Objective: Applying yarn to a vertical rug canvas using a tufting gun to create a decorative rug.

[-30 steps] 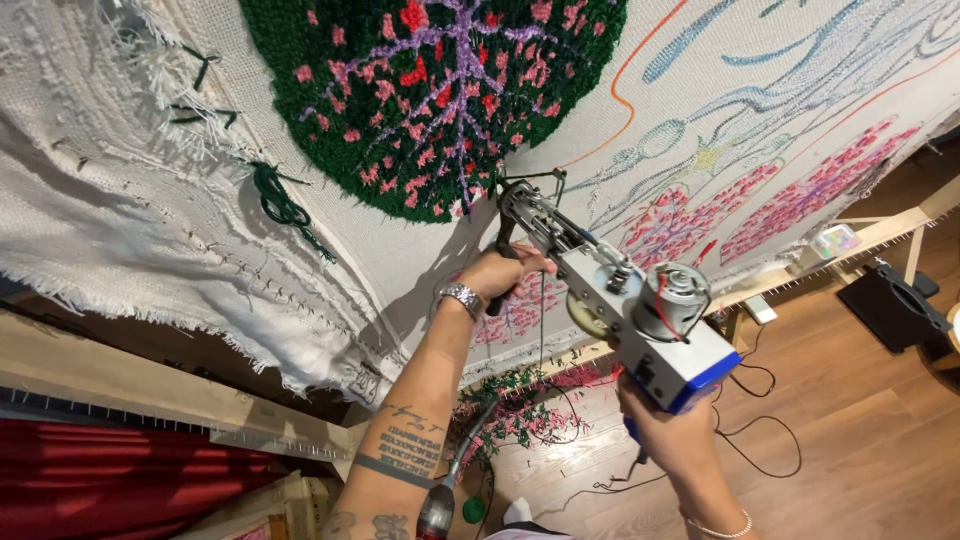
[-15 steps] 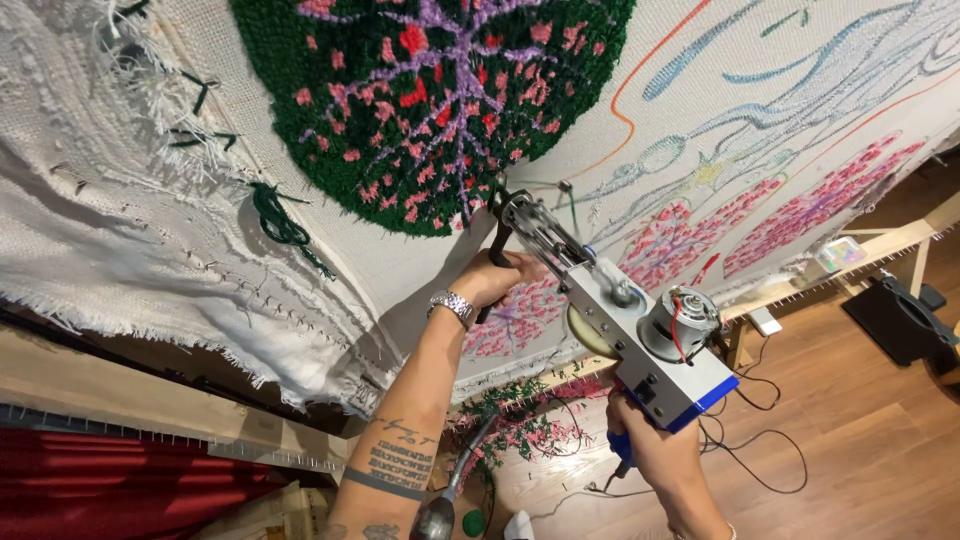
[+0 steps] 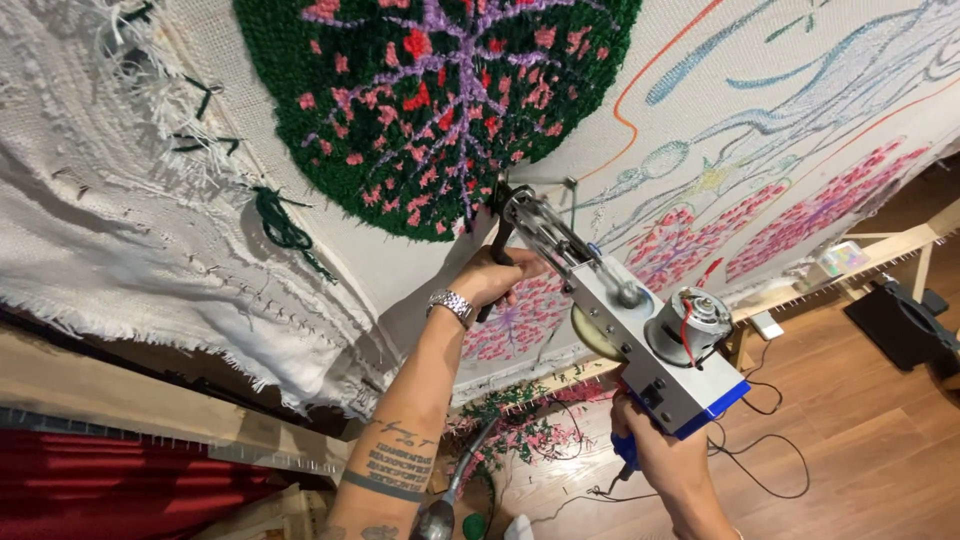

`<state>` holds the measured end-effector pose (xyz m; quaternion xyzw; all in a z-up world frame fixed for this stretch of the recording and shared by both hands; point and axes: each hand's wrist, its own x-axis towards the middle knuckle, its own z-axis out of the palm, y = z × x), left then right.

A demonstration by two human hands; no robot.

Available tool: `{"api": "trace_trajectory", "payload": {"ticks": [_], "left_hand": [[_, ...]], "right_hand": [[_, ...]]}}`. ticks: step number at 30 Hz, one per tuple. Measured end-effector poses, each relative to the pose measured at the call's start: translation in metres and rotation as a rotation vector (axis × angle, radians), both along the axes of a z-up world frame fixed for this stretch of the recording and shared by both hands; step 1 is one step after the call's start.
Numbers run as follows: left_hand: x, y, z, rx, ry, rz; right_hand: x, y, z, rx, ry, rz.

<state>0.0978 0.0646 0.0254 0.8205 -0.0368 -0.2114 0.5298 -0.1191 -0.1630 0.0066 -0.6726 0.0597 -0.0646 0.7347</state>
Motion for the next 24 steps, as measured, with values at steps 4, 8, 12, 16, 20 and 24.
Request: {"api": "trace_trajectory", "payload": {"ticks": [4, 8, 12, 16, 20, 24], "left_hand": [[0.007, 0.002, -0.023, -0.046, -0.019, -0.011], [-0.005, -0.003, -0.014, -0.142, 0.010, -0.010], [-0.008, -0.006, -0.023, -0.165, -0.009, -0.033], [-0.001, -0.006, -0.037, -0.235, -0.020, -0.031], [-0.006, -0.003, -0.022, -0.184, -0.033, -0.025], [0.005, -0.002, -0.023, -0.152, -0.029, 0.027]], "right_hand": [[-0.001, -0.006, -0.011, 0.027, -0.012, 0.024], [-0.008, -0.016, -0.030, 0.065, -0.046, 0.031], [-0.015, -0.019, -0.031, 0.129, -0.073, 0.027], [-0.018, -0.016, -0.018, 0.114, -0.026, -0.016], [-0.015, -0.012, -0.026, 0.150, 0.011, -0.009], [-0.008, -0.014, -0.034, 0.064, -0.038, 0.014]]}}
